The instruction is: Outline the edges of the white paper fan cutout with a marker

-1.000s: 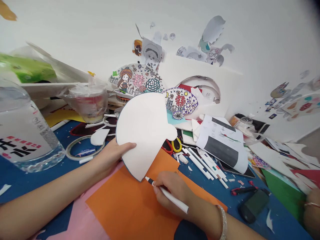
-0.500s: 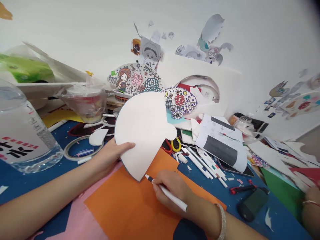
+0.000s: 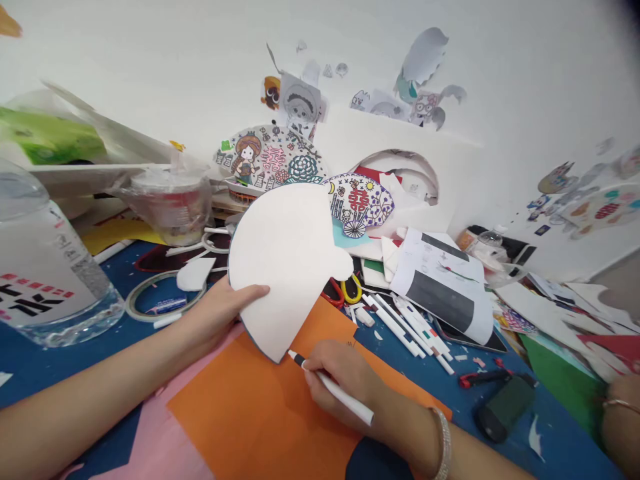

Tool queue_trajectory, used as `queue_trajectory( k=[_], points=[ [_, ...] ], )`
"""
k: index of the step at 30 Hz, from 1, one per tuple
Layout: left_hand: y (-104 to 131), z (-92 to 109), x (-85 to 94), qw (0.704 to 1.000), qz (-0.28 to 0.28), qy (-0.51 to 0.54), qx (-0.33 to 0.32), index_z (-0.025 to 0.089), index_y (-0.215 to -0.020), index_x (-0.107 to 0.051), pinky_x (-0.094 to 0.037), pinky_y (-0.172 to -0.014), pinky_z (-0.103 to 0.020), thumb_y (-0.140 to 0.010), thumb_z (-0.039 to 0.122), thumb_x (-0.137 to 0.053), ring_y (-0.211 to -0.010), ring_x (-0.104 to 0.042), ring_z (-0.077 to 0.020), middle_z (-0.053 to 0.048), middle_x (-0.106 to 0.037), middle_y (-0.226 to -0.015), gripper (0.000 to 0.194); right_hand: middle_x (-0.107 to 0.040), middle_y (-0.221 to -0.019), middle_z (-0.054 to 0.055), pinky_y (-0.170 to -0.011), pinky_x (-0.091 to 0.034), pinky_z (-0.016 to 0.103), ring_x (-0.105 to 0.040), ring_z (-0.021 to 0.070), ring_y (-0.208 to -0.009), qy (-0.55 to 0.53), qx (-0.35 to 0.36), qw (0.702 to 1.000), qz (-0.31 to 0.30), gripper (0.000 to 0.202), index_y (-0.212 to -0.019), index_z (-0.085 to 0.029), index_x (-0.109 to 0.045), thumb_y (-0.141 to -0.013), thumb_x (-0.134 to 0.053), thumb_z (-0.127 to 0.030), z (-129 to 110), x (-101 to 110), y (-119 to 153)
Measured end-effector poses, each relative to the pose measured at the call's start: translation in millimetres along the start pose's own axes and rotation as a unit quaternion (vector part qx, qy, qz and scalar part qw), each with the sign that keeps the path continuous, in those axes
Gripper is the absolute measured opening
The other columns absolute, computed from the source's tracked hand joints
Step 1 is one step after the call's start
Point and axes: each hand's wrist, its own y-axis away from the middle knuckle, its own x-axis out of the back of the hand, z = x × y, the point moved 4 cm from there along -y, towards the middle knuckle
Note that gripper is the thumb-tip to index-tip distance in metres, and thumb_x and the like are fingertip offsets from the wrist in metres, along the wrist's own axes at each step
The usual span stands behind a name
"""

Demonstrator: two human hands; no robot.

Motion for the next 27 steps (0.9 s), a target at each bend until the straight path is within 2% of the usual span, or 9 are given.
queue_trajectory(
  k=[4,7,10,15,18,22,27],
  points=[
    [1.0,1.5,0.1,1.0,0.003,-0.003,-0.006,0.024,-0.127,-0.047,-0.056,-0.079,-0.036,-0.067,0.026,-0.072,-0.098,-0.065,-0.0281,-0.009,-0.068,-0.112,0.065,-0.055,-0.062,-0.001,-0.054,-0.042,0.023,-0.052,0.0135,-0.056,0.007,0.016,1.0,-0.007,0.011,-0.077,-0.021,-0.046,-0.084,-0.04,-0.015,-1.6,-1.6,-0.2],
    [0.1,2.2,-2.3,1.0,-0.005,-0.002,-0.011,0.025,-0.128,-0.045,-0.056,-0.079,-0.034,-0.068,0.027,-0.072,-0.098,-0.065,-0.0266,-0.008,-0.067,-0.113,0.065,-0.054,-0.061,-0.001,-0.054,-0.042,0.023,-0.051,0.0135,-0.056,0.017,-0.001,1.0,-0.003,0.012,-0.077,-0.021,-0.046,-0.084,-0.039,-0.015,0.2,-1.6,0.2],
    [-0.7,2.0,-3.2,1.0,-0.007,-0.003,-0.008,0.025,-0.13,-0.044,-0.056,-0.078,-0.034,-0.069,0.026,-0.071,-0.098,-0.065,-0.0267,-0.008,-0.067,-0.113,0.067,-0.052,-0.06,-0.002,-0.053,-0.041,0.022,-0.05,0.0128,-0.055,0.006,0.011,1.0,0.006,0.012,-0.076,-0.022,-0.045,-0.084,-0.039,-0.015,-1.2,0.5,-0.1],
    [-0.8,1.6,-1.1,1.0,-0.005,-0.004,-0.011,0.026,-0.132,-0.041,-0.056,-0.08,-0.037,-0.068,0.027,-0.072,-0.099,-0.065,-0.028,-0.009,-0.067,-0.114,0.07,-0.052,-0.061,-0.001,-0.052,-0.04,0.023,-0.049,0.0125,-0.054,0.015,-0.025,1.0,-0.003,0.013,-0.074,-0.021,-0.045,-0.083,-0.039,-0.014,0.8,2.8,-1.6],
    [-0.8,1.2,-0.6,1.0,-0.004,-0.003,-0.012,0.026,-0.13,-0.044,-0.056,-0.078,-0.034,-0.069,0.026,-0.072,-0.098,-0.065,-0.0262,-0.008,-0.067,-0.114,0.067,-0.053,-0.06,-0.001,-0.052,-0.041,0.023,-0.05,0.0131,-0.055,0.011,0.001,1.0,0.017,0.012,-0.075,-0.021,-0.045,-0.082,-0.039,-0.014,-1.3,4.8,-1.6],
    [-0.8,1.0,-2.0,1.0,-0.008,0.001,-0.002,0.027,-0.122,-0.051,-0.055,-0.075,-0.028,-0.069,0.026,-0.071,-0.096,-0.065,-0.0225,-0.006,-0.067,-0.113,0.057,-0.056,-0.064,0.0,-0.053,-0.041,0.023,-0.052,0.0127,-0.056,0.008,-0.02,0.999,0.024,0.012,-0.076,-0.021,-0.046,-0.084,-0.04,-0.014,0.4,6.2,-0.7],
    [-1.3,0.7,-1.2,1.0,0.004,-0.01,-0.002,0.024,-0.115,-0.055,-0.056,-0.076,-0.033,-0.067,0.027,-0.072,-0.096,-0.065,-0.0259,-0.008,-0.068,-0.11,0.051,-0.055,-0.063,0.0,-0.053,-0.041,0.023,-0.052,0.0132,-0.056,-0.003,-0.013,1.0,0.006,0.012,-0.076,-0.022,-0.046,-0.083,-0.039,-0.015,0.2,4.1,-0.9]
  ],
)
